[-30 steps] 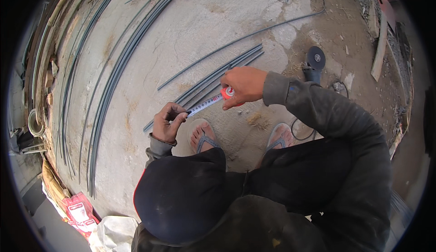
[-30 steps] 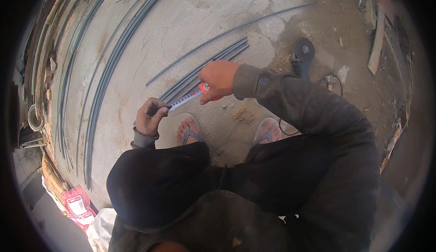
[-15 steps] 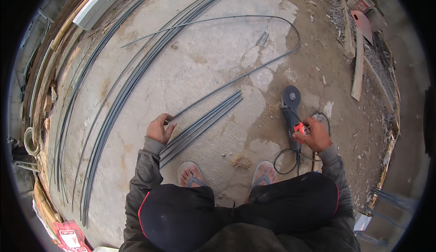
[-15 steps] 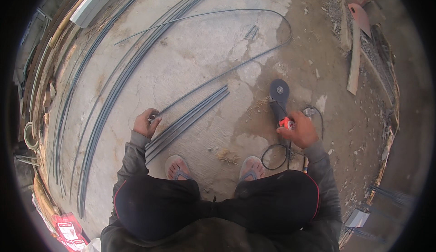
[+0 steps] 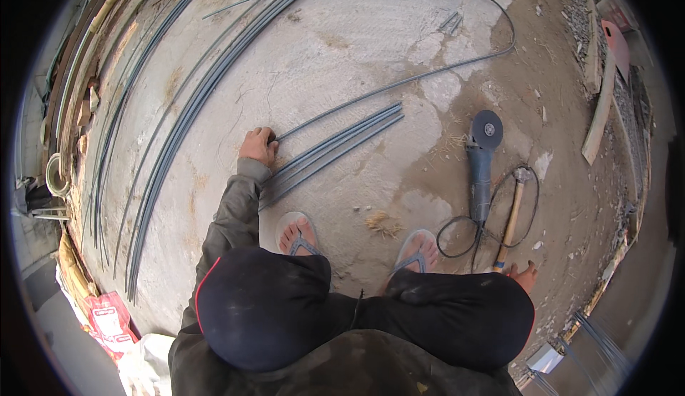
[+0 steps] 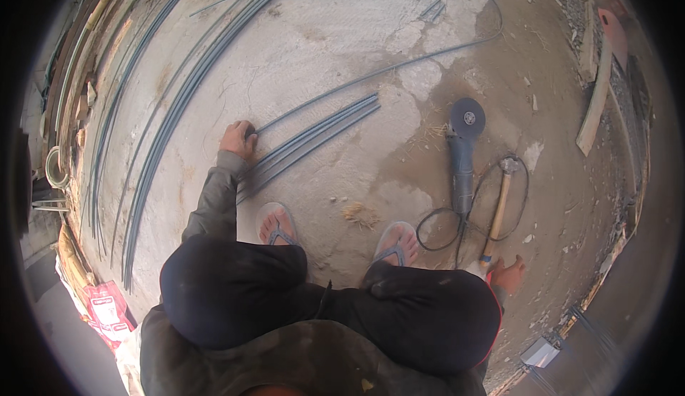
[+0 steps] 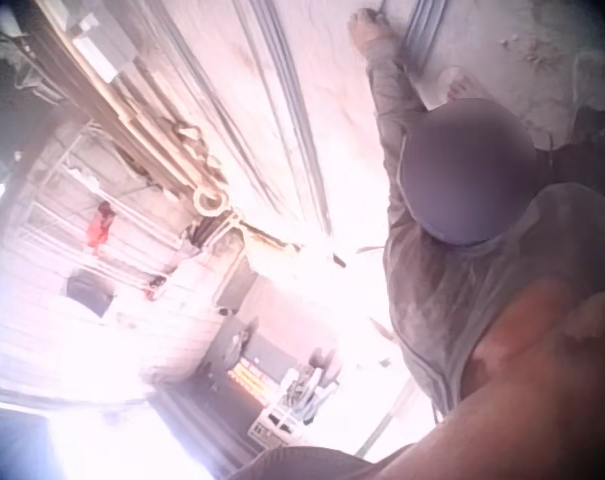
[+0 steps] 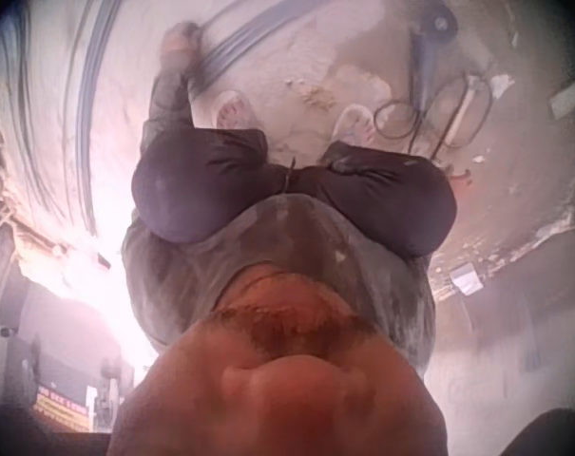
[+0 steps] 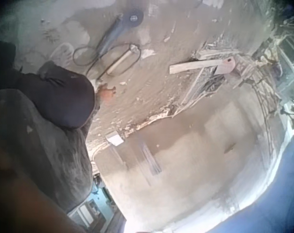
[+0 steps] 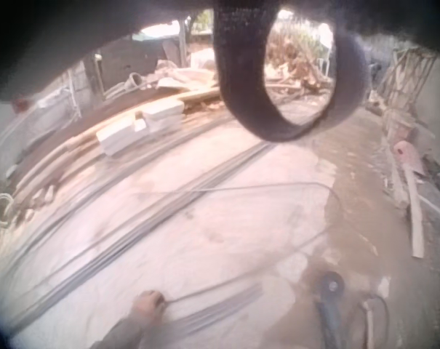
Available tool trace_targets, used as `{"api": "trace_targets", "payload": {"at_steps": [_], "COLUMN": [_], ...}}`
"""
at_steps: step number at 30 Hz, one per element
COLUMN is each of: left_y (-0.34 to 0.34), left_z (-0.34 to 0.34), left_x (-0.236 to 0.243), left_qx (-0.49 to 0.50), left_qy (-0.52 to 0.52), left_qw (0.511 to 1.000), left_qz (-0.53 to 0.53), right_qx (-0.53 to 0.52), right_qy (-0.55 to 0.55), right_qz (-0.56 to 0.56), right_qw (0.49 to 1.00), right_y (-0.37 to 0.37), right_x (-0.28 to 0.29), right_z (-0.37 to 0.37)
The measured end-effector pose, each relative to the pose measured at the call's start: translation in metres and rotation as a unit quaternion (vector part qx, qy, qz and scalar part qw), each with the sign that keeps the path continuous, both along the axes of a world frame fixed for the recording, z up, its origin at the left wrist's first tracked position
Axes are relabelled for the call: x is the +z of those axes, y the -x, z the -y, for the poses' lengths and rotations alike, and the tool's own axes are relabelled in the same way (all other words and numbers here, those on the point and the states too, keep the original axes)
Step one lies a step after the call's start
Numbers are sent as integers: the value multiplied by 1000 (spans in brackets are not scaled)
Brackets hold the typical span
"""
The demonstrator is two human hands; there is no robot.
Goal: The person uses an angle grinder to cut several long metal rods into shorter segments on a concrete floor. They measure the rods with a tape measure, align them, and cut them one by one, creating sparks during the process.
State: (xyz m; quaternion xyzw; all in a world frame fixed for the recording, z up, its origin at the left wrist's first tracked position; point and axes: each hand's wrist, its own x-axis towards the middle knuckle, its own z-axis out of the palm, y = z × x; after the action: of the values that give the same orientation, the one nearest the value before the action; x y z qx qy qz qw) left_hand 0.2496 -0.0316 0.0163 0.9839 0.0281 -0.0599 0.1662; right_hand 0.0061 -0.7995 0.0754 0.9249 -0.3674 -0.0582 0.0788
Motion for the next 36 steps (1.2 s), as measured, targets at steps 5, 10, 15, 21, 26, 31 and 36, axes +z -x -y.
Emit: {"api": "trace_targets", "payload": {"at_steps": [5,10,15,21,26,31,36], "left_y": [31,29,87,118,110,98,100], "left_z": [26,-19,-81,-6,-26,-34,14], "left_x": [38,40,27,24,21,19,35], "left_qx": [-16,73,51,100,109,160,137], "left_qy": [-9,69,35,78,59,34,128], "left_qw": [999,995,995,989,987,986,976], "left_qz": [40,12,73,71,100,19,111], "right_qx": [325,678,793,759,797,792,750], "right_qy": [-169,-253,-161,-166,-138,-128,-173], "right_qz": [111,-54,-185,-129,-50,-122,-105], "right_qw": [924,688,558,617,586,585,629], "right_y": [-164,-265,-330,-303,-297,-291,-282], "right_x": [71,106,78,-20,-29,-24,-24], "right_z": [-147,-303,-415,-467,-463,-478,-473]}}
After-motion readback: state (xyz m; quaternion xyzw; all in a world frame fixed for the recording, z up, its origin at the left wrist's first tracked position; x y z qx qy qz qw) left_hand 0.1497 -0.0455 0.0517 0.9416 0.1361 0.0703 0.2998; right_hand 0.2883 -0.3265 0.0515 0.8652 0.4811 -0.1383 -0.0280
